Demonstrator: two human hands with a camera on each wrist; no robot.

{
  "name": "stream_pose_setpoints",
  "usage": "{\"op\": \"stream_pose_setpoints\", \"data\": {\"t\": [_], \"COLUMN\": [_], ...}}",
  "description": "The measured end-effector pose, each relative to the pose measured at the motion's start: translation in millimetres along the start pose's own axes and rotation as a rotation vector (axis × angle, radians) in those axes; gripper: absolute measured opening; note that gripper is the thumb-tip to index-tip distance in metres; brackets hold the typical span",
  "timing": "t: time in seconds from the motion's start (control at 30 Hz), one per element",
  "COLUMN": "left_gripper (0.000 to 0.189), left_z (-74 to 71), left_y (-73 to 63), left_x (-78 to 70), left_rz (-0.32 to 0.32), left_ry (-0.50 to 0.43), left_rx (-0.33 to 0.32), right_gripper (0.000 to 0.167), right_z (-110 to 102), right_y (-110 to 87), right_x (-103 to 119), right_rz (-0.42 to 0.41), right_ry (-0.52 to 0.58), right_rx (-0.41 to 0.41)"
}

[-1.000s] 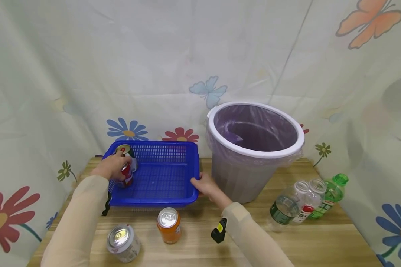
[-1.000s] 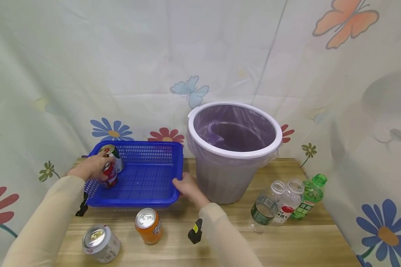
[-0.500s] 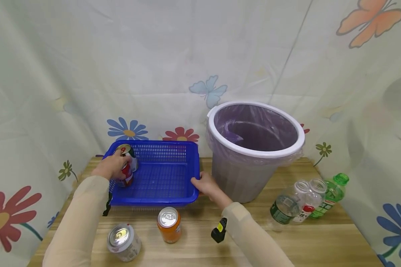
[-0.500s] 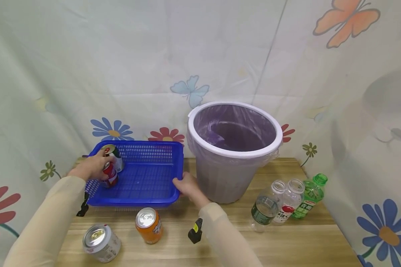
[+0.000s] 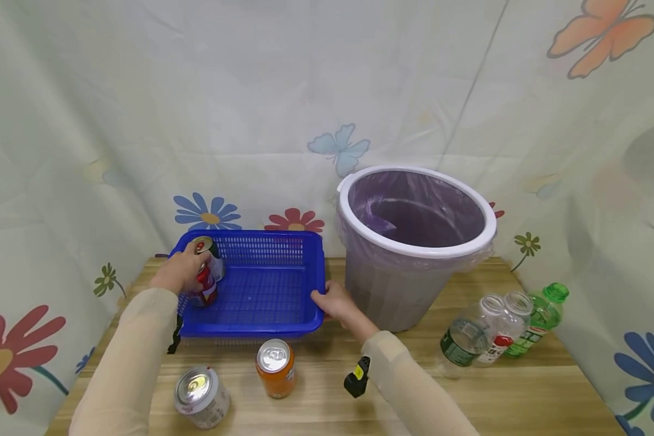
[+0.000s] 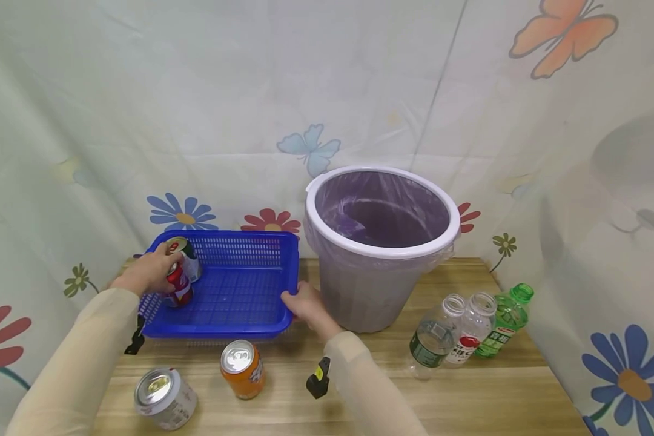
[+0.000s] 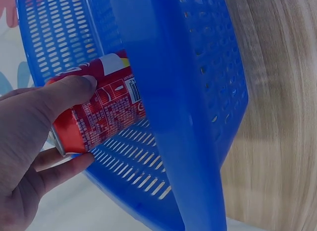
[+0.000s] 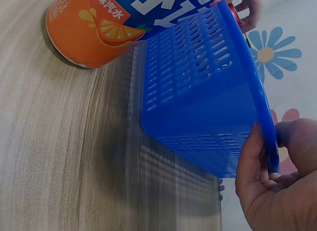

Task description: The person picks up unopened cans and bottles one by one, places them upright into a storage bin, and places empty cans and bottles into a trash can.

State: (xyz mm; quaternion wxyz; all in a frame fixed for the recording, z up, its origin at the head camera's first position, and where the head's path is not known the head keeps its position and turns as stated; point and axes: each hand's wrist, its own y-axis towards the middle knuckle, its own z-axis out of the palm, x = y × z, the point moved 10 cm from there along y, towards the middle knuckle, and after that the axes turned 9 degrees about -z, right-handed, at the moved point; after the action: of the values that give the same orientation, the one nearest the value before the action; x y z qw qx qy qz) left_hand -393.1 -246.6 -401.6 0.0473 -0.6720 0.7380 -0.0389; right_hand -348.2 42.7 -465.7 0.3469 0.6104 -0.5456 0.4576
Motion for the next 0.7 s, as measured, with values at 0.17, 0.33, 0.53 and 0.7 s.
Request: {"op": "stream_pose_setpoints", "data": {"t": [0.17,0.33,0.53,0.7], "left_gripper": [0.056,0.058,0.058,0.056], "left_z": [-0.6,-0.1,-0.7,-4.2], "left_y": [-0.5,-0.4,-2.0,-3.3], "left_x": [2.1,3.0,4.0,3.5], "left_rz": [-0.015,-0.017,-0.017,0.004], "left_ry": [-0.006,0.000,0.009,0.006], "left_rx": [-0.015,-0.031,-0.023,-0.031], "right_gripper": [0.023,0.022,0.023,0.025], "right_z": [0.2,-0.3,0.5,-0.1], "right_y": [0.1,0.0,0.0,0.4], "right_x": [0.5,-0.4,-2.1,-2.4], "right_rz": [-0.001,0.002,0.018,0.026], "right_ry": [0.001,-0.003,-0.017,-0.022], "right_rx": [-0.002,-0.009,-0.005,-0.006]}}
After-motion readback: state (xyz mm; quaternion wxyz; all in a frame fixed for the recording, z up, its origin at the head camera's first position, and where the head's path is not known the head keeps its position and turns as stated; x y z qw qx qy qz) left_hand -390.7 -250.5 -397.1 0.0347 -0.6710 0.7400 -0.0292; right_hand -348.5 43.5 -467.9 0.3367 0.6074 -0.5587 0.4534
